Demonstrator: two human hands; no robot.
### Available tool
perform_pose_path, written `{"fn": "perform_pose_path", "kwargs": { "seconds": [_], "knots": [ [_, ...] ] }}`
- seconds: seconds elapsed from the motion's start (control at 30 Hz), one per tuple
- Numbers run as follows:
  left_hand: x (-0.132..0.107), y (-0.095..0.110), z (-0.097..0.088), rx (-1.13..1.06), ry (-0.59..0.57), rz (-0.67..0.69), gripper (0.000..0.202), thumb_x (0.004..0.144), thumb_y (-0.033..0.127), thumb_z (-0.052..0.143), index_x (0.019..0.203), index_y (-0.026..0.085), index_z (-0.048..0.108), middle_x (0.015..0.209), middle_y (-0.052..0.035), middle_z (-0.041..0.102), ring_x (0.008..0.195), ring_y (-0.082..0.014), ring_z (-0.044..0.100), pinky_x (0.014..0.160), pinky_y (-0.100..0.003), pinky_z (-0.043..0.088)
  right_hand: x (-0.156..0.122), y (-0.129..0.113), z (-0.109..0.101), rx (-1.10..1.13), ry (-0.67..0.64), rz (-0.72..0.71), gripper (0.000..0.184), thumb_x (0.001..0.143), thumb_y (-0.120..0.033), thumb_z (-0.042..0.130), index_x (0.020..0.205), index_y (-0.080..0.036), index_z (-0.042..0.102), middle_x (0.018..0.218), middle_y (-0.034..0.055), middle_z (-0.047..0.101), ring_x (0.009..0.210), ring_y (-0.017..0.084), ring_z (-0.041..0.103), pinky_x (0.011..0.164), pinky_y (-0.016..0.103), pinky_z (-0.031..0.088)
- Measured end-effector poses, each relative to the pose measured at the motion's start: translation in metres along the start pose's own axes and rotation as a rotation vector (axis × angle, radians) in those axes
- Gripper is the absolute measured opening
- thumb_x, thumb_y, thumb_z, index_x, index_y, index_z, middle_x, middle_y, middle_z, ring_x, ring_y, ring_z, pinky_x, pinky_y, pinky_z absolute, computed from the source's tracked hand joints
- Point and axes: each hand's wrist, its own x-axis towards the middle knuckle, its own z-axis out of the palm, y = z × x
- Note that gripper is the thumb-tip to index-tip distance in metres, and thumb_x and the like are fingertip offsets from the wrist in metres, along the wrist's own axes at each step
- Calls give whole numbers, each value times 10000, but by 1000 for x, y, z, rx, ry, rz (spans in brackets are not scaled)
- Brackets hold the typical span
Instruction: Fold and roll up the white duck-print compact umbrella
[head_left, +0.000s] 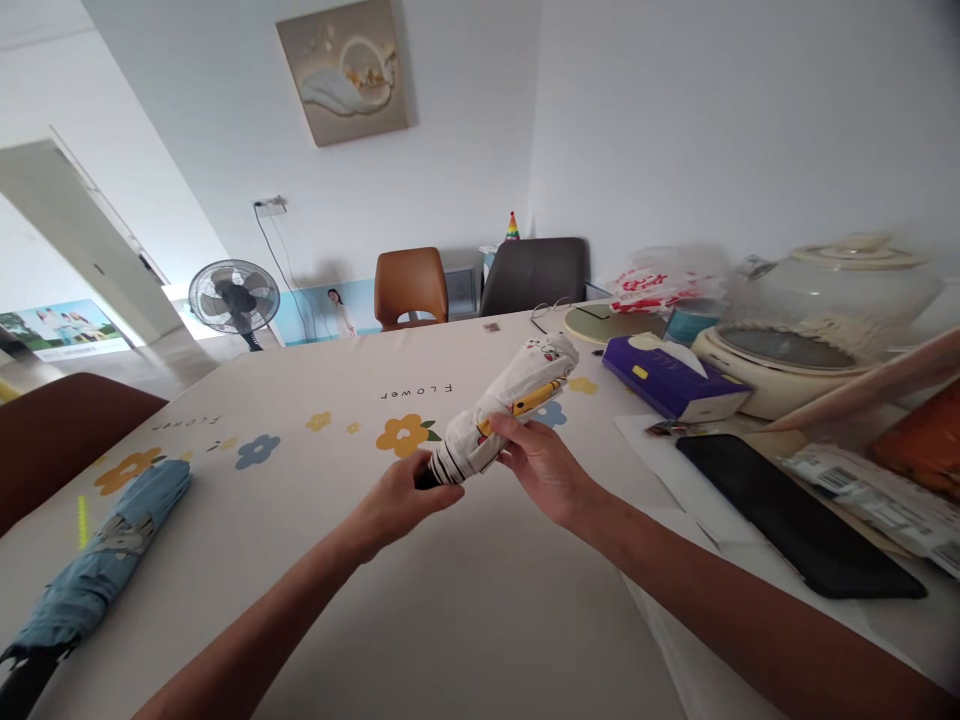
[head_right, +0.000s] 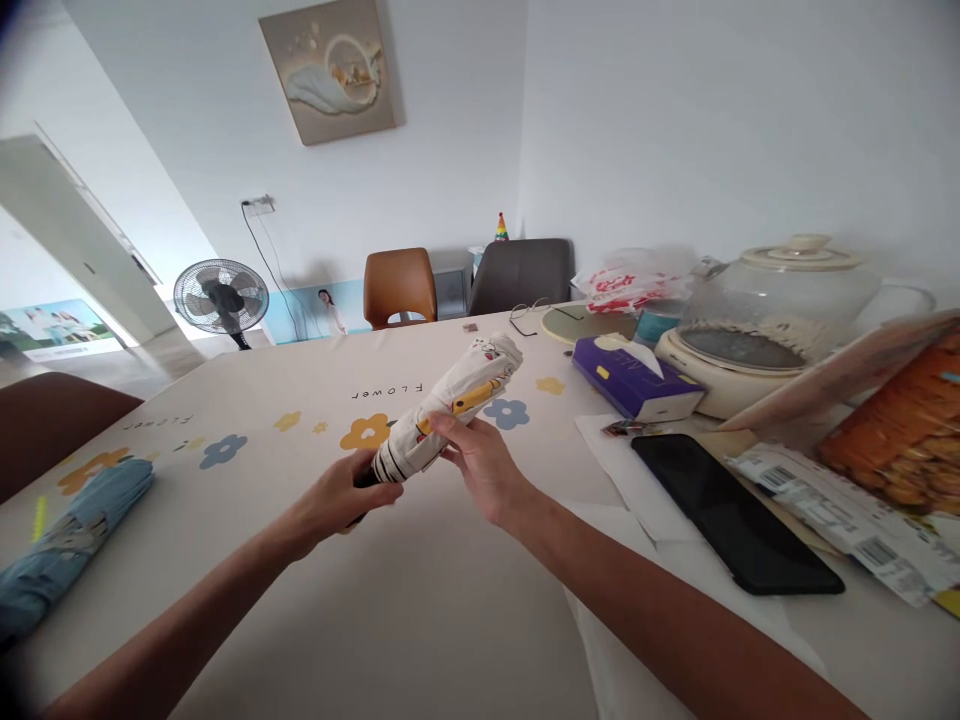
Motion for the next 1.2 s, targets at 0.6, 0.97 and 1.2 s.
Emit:
{"fn": "perform_pose_path", "kwargs": {
  "seconds": [0.6, 0.97, 1.2],
  "knots": [
    [-33, -48, -18, 437, 312, -77, 225, 761, 404, 504, 718, 186, 472, 473, 45, 479, 421, -102, 432, 440, -209, 271, 1, 40, -20, -1227, -217, -412, 517, 856, -506, 400, 1227, -155, 486, 1359, 148, 410, 1281, 270, 318, 1050, 512, 201],
    [-28, -78, -43, 1478, 623, 484, 251, 850, 217, 449, 1087, 173, 520, 765, -20, 622, 725, -164, 574, 615, -278, 331, -4, 51, -24, -1604, -567, -401, 597, 854, -547, 360, 1333, -192, 388, 1335, 112, 444, 1269, 284, 312, 1065, 478, 124],
    [-20, -82, -44, 1482, 556, 348, 200, 856, 246, 454, 1038, 202, 524, 801, -18, 609, 772, -173, 561, 639, -288, 330, -3, 48, -23, -1578, -569, -452, 569, 855, -522, 383, 1329, -207, 389, 1331, 96, 449, 1265, 267, 318, 1073, 489, 98]
  ]
}}
